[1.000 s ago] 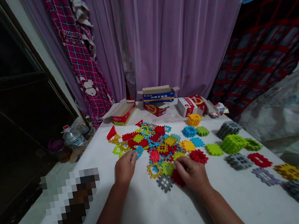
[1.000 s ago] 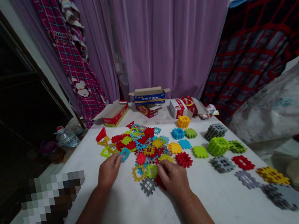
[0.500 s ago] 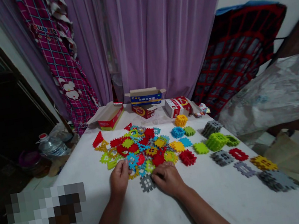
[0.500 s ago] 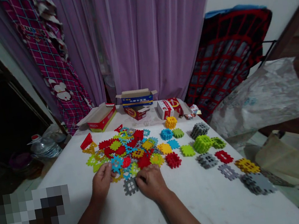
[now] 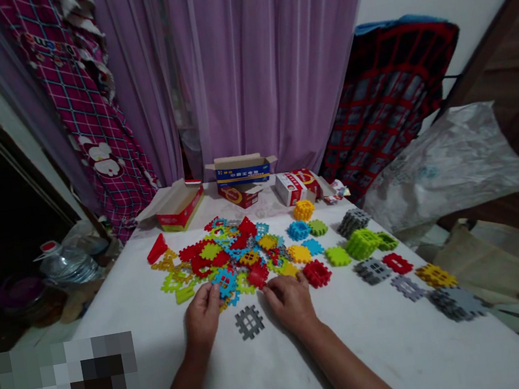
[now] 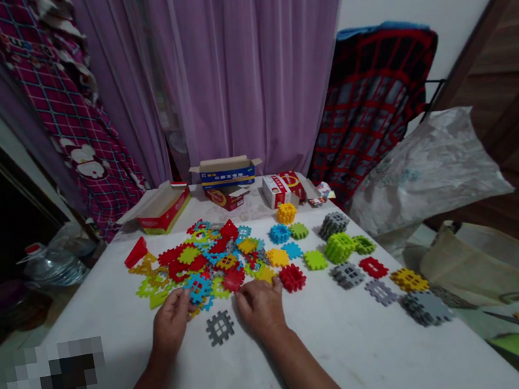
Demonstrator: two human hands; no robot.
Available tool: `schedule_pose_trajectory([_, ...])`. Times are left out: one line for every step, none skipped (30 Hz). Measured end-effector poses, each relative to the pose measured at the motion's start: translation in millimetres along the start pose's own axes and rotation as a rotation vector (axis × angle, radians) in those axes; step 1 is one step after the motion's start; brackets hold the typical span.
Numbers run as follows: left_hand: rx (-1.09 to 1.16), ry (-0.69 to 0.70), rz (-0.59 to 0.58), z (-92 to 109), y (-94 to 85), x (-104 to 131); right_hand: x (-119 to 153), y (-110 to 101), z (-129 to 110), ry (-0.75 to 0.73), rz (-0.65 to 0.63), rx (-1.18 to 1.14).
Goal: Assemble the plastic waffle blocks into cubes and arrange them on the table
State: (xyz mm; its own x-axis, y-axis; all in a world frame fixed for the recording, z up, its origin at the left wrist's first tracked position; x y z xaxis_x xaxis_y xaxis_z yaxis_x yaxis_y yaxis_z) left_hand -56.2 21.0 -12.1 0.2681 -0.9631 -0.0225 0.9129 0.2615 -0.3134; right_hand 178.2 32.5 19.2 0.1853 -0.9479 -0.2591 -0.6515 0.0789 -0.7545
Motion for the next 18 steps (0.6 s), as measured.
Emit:
schedule_pose_trajectory([-0.003,-0.002,-0.004,0.5,0.4,-0.1,-3.8,4.7,0.3,0.006,-0.016,-0.007])
schedule_pose_trajectory([-0.002,-0.004,-0.004,1.1,0.5,0.0,-9.4,9.7,-0.4,0.003,-0.028,-0.018])
schedule_pose_trajectory([0.005,-0.006,-0.004,1.6,0.4,0.1,-16.4,14.7,-1.9,-0.011,-0.039,-0.035])
schedule_pose_trajectory([0.015,-0.008,-0.002,2.0,0.2,0.2,-24.4,19.8,-3.8,-0.031,-0.052,-0.057])
schedule_pose_trajectory([0.025,-0.009,0.001,2.2,0.0,0.3,-32.6,24.5,-5.6,-0.052,-0.064,-0.080])
schedule_pose_trajectory([0.031,-0.009,0.004,2.1,-0.2,0.2,-40.3,28.6,-7.1,-0.071,-0.077,-0.104])
schedule_pose_trajectory([0.034,-0.008,0.008,1.6,-0.5,0.1,-47.0,31.9,-7.7,-0.084,-0.089,-0.123])
schedule_pose_trajectory([0.032,-0.006,0.009,0.7,-0.7,-0.3,-52.0,34.1,-8.0,-0.094,-0.096,-0.135])
schedule_pose_trajectory([0.027,-0.004,0.009,-0.8,-0.7,-0.8,-55.0,35.5,-8.1,-0.102,-0.103,-0.143])
schedule_pose_trajectory([0.021,-0.001,0.012,-2.8,-1.0,-1.4,-56.0,36.1,-7.8,-0.107,-0.105,-0.145])
schedule_pose_trajectory([0.014,-0.001,0.011,-5.4,-1.0,-2.2,-55.4,35.6,-7.4,-0.111,-0.101,-0.147])
schedule_pose_trajectory([0.010,-0.004,0.013,-8.3,-1.2,-2.9,-53.7,34.3,-7.0,-0.115,-0.088,-0.150])
schedule_pose_trajectory([0.008,-0.008,0.012,-11.2,-1.0,-3.6,-51.9,32.2,-6.3,-0.116,-0.067,-0.155])
schedule_pose_trajectory([0.010,-0.010,0.012,-13.6,-0.6,-4.3,-50.8,29.8,-4.9,-0.111,-0.042,-0.162])
schedule_pose_trajectory([0.015,-0.009,0.011,-15.1,0.0,-4.9,-51.1,27.8,-2.9,-0.100,-0.016,-0.175])
schedule_pose_trajectory([0.021,-0.003,0.007,-15.6,1.3,-5.4,-53.4,26.4,-0.3,-0.084,0.006,-0.194])
schedule_pose_trajectory([0.027,0.005,0.005,-15.4,2.8,-6.0,-57.6,26.0,2.3,-0.065,0.020,-0.215])
schedule_pose_trajectory([0.031,0.014,0.006,-14.9,4.2,-6.6,-63.3,26.3,4.6,-0.047,0.026,-0.235])
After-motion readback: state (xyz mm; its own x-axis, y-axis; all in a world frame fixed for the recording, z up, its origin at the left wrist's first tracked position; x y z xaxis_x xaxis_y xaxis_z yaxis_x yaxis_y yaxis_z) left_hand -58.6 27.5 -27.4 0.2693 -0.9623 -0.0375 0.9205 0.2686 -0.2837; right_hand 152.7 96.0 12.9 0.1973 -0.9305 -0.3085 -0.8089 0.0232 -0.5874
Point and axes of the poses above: each hand's wrist, its own x-axis away from the middle knuckle, its own y-axis out of the palm, z = x × y, the point moved 10 cm from there along -x, towards the middle knuckle, and after that the axes turned 8 degrees about -z, right-handed, at the moved point
